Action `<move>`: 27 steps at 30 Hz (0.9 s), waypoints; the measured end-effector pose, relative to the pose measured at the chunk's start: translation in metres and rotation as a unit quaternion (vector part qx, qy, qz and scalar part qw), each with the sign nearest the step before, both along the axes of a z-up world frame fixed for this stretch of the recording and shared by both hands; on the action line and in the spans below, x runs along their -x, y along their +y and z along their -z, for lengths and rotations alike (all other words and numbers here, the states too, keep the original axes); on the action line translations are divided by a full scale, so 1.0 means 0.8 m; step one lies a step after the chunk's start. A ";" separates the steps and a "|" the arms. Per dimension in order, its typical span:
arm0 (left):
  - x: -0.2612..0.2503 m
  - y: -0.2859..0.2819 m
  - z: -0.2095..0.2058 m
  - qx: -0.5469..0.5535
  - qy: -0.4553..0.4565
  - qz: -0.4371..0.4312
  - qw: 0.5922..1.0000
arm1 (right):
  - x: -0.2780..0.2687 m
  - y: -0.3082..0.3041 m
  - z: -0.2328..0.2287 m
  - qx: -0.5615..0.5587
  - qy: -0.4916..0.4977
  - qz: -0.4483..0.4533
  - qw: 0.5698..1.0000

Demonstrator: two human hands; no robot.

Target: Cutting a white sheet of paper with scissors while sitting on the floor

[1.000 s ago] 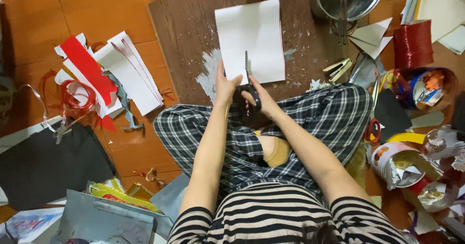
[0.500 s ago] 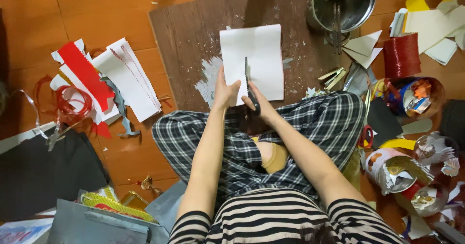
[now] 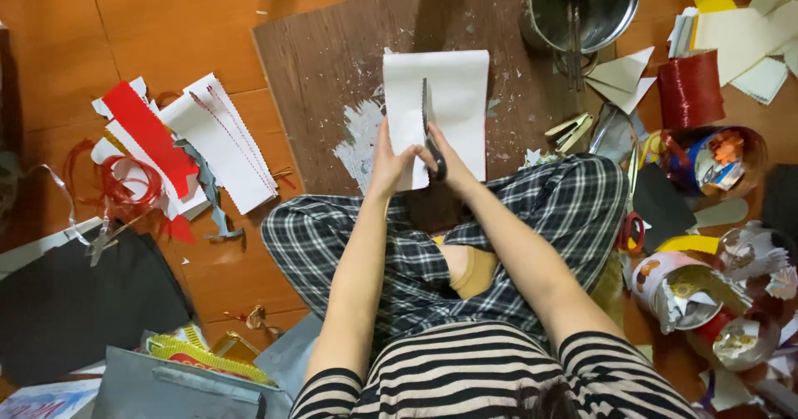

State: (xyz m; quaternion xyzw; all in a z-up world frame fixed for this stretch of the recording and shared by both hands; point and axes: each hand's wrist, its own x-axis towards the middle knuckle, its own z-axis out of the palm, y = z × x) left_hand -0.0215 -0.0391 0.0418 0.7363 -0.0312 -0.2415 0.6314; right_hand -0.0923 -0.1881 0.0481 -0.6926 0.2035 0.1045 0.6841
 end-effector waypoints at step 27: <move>-0.003 0.006 0.056 -0.068 -0.034 0.017 0.997 | -0.087 -0.020 0.034 0.071 -0.057 0.014 0.996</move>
